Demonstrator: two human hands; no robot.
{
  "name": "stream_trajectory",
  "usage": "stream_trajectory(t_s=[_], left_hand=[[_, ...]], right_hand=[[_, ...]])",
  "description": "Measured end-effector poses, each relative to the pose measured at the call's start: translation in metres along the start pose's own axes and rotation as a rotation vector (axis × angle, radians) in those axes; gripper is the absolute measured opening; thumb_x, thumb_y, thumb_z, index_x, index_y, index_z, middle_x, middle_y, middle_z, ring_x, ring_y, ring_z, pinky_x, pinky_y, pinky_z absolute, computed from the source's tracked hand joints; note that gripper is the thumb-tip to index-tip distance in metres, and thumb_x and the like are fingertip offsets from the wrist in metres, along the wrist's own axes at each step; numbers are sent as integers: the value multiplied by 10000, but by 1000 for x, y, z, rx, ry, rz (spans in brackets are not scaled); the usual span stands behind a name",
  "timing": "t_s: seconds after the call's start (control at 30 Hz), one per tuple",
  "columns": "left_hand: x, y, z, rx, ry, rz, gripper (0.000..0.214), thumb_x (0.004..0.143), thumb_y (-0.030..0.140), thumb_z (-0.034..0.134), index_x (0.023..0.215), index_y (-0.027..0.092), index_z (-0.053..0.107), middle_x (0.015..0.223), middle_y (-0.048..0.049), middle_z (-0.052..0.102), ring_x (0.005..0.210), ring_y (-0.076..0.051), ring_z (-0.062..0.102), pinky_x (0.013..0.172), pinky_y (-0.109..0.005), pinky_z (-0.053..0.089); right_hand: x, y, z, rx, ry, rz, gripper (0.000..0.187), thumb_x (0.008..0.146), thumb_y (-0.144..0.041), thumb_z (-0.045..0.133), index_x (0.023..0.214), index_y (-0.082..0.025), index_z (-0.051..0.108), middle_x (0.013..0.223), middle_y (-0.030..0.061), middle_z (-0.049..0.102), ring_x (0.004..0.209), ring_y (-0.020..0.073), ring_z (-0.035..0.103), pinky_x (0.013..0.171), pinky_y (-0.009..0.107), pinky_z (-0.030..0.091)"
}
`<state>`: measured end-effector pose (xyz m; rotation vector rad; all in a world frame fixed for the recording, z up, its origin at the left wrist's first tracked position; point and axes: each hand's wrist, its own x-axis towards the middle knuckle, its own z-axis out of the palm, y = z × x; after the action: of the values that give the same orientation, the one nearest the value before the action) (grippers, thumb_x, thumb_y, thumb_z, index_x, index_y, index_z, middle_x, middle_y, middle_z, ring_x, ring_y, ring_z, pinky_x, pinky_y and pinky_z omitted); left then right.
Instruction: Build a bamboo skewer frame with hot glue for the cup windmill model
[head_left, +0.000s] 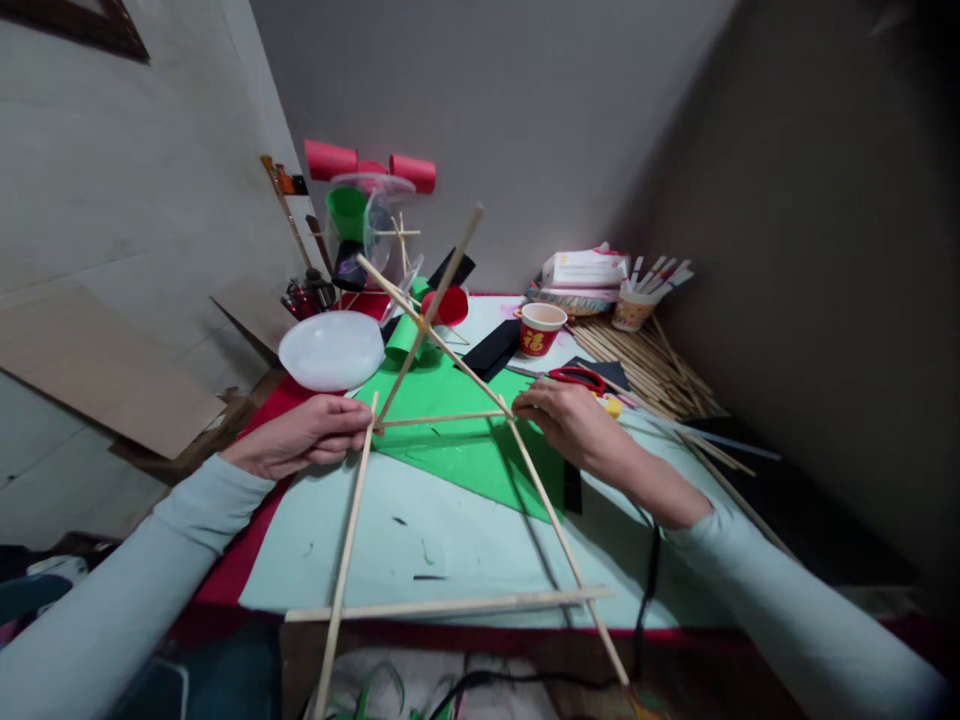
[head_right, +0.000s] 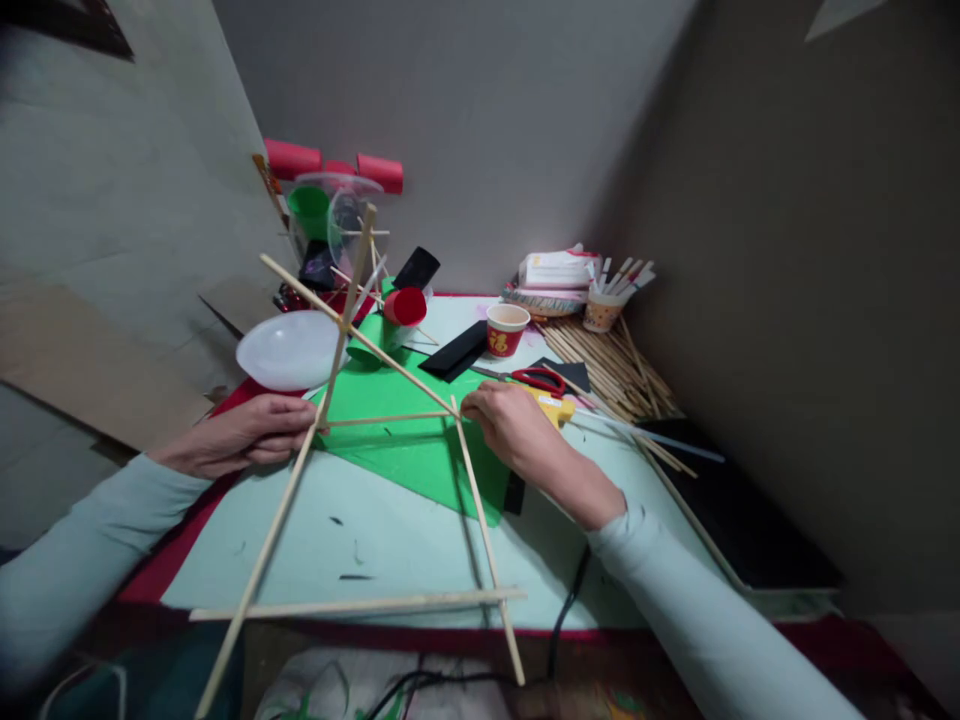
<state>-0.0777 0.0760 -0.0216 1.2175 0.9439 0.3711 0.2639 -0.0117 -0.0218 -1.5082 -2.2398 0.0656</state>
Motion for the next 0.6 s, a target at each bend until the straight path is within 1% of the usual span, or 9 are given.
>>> stream_trajectory(t_s=[0.13,0.2,0.23,0.3,0.37,0.4,0.43,0.5,0.6], left_hand=[[-15,1,-3,-65,45,-31,192,886,279,697,816,143,581,578,94,350,477,1,106,389,-95,104],[-22,3,-4,-86,89,-54,125,906,200,632,808,135,592,561,90,343,464,-2,98,370,-91,104],[-25,5,-5,-94,121,-64,119,910,160,601,794,132,593,549,89,339,453,-2,99,358,-88,107],[-32,9,-7,-107,204,-72,182,909,87,547,736,136,570,527,84,340,427,-3,110,334,-81,121],[-41,16,-11,-114,298,-67,247,914,35,498,698,145,541,512,79,353,397,-3,135,311,-76,140],[-46,20,-14,-115,345,-61,261,918,13,470,706,146,544,506,79,359,383,-5,154,303,-74,152],[-52,24,-18,-116,390,-54,277,923,-6,439,719,145,549,497,81,350,370,-7,170,296,-71,160],[-62,31,-28,-117,463,-32,303,921,-43,385,745,136,555,479,86,326,357,-12,205,294,-60,187],[-74,37,-45,-149,548,46,313,935,-53,333,806,104,570,482,82,346,362,-5,231,311,-36,194]], right_hand=[[14,-12,-7,18,-24,-8,254,945,-92,541,921,-123,792,904,105,765,801,195,692,742,269,458],[20,-17,-11,20,-20,-9,244,950,-113,551,953,-129,794,931,97,776,815,194,704,748,265,465],[22,-19,-12,23,-13,-7,242,958,-133,552,1002,-130,790,962,96,779,840,199,711,762,267,472],[22,-19,-15,14,20,13,285,984,-168,526,1153,-127,752,1053,109,776,921,224,724,815,292,494],[18,-17,-14,-21,43,36,362,1009,-183,479,1305,-104,672,1190,154,745,1037,269,716,900,358,513],[14,-15,-11,-40,37,39,388,1017,-189,463,1348,-87,638,1258,183,717,1101,293,701,948,399,513],[9,-14,-8,-55,18,35,406,1023,-204,457,1373,-71,614,1325,209,679,1172,317,674,997,439,502],[-1,-15,4,-56,-54,2,452,1030,-284,481,1408,-54,576,1443,243,588,1326,349,579,1097,500,454],[-11,-24,29,-33,-156,-62,632,1022,-485,503,1484,-55,499,1568,248,445,1492,356,386,1206,535,344]])
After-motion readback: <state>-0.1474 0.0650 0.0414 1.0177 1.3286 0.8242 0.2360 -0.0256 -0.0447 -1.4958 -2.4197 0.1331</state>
